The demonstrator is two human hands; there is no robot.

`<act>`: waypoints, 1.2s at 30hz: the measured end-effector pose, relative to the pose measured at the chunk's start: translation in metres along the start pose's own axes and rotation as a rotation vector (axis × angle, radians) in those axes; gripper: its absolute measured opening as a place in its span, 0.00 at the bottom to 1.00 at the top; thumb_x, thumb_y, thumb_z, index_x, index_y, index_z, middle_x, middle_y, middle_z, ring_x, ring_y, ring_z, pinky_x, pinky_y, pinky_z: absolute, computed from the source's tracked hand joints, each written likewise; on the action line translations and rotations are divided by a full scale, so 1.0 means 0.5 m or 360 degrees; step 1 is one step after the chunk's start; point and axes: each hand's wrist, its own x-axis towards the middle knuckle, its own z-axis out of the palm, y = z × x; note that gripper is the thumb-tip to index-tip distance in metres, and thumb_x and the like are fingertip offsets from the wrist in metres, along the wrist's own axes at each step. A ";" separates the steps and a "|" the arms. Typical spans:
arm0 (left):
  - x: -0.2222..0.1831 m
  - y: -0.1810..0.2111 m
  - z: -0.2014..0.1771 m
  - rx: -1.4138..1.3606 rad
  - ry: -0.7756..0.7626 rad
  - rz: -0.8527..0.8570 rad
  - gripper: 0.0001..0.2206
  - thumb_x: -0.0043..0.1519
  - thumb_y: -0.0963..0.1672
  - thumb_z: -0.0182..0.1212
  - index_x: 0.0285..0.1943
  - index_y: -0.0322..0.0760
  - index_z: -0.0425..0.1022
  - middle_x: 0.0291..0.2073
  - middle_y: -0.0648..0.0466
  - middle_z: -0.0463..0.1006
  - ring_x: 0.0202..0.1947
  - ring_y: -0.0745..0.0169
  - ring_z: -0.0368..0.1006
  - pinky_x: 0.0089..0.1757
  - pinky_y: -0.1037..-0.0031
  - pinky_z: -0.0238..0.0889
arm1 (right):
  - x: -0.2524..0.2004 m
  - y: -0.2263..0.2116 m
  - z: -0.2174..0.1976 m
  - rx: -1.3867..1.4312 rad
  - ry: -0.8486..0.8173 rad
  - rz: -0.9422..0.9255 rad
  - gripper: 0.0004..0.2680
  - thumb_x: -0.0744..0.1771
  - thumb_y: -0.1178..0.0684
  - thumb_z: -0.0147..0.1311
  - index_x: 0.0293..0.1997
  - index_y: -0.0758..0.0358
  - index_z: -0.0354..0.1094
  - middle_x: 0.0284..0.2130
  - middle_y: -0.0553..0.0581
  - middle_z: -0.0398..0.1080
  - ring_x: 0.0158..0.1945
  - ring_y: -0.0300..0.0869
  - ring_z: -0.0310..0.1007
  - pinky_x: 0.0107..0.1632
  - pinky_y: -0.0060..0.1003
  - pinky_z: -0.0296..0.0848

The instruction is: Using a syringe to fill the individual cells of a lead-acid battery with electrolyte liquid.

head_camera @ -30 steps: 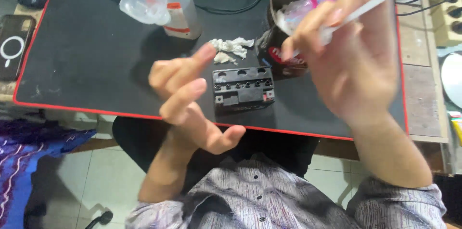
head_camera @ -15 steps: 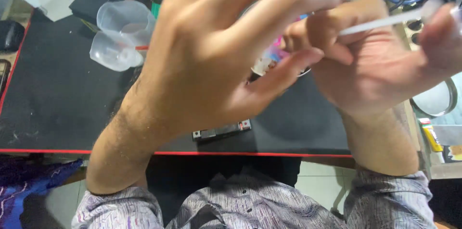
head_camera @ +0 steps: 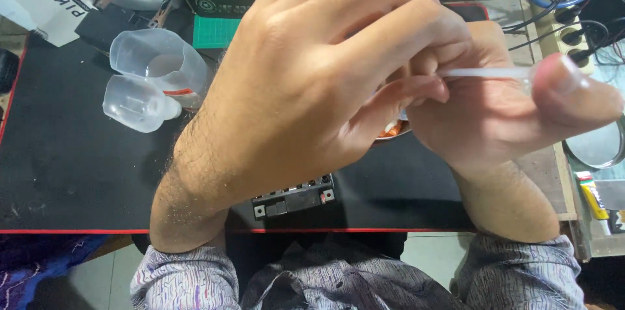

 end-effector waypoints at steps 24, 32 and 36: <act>0.000 -0.020 -0.022 -0.0032 -0.0098 0.0030 0.22 0.71 0.42 0.79 0.64 0.35 0.65 0.57 0.44 0.73 0.56 0.41 0.72 0.57 0.55 0.63 | -0.006 0.055 0.001 -0.0008 0.0090 -0.0199 0.06 0.67 0.48 0.33 0.32 0.55 0.47 0.23 0.48 0.54 0.25 0.37 0.52 0.35 0.35 0.55; 0.004 -0.024 -0.028 -0.0038 -0.0131 0.0040 0.26 0.70 0.41 0.84 0.64 0.37 0.64 0.58 0.44 0.72 0.56 0.40 0.70 0.57 0.54 0.64 | 0.010 0.054 0.033 -0.0092 0.0367 -0.0289 0.21 0.71 0.26 0.44 0.37 0.54 0.46 0.24 0.47 0.46 0.26 0.35 0.47 0.34 0.32 0.51; 0.010 -0.023 -0.023 -0.0045 -0.0143 0.0044 0.27 0.70 0.40 0.86 0.64 0.37 0.63 0.58 0.44 0.71 0.55 0.40 0.70 0.57 0.54 0.65 | -0.003 0.034 0.025 -0.0648 0.0505 -0.0006 0.05 0.62 0.54 0.31 0.34 0.62 0.47 0.25 0.56 0.53 0.31 0.40 0.52 0.38 0.37 0.54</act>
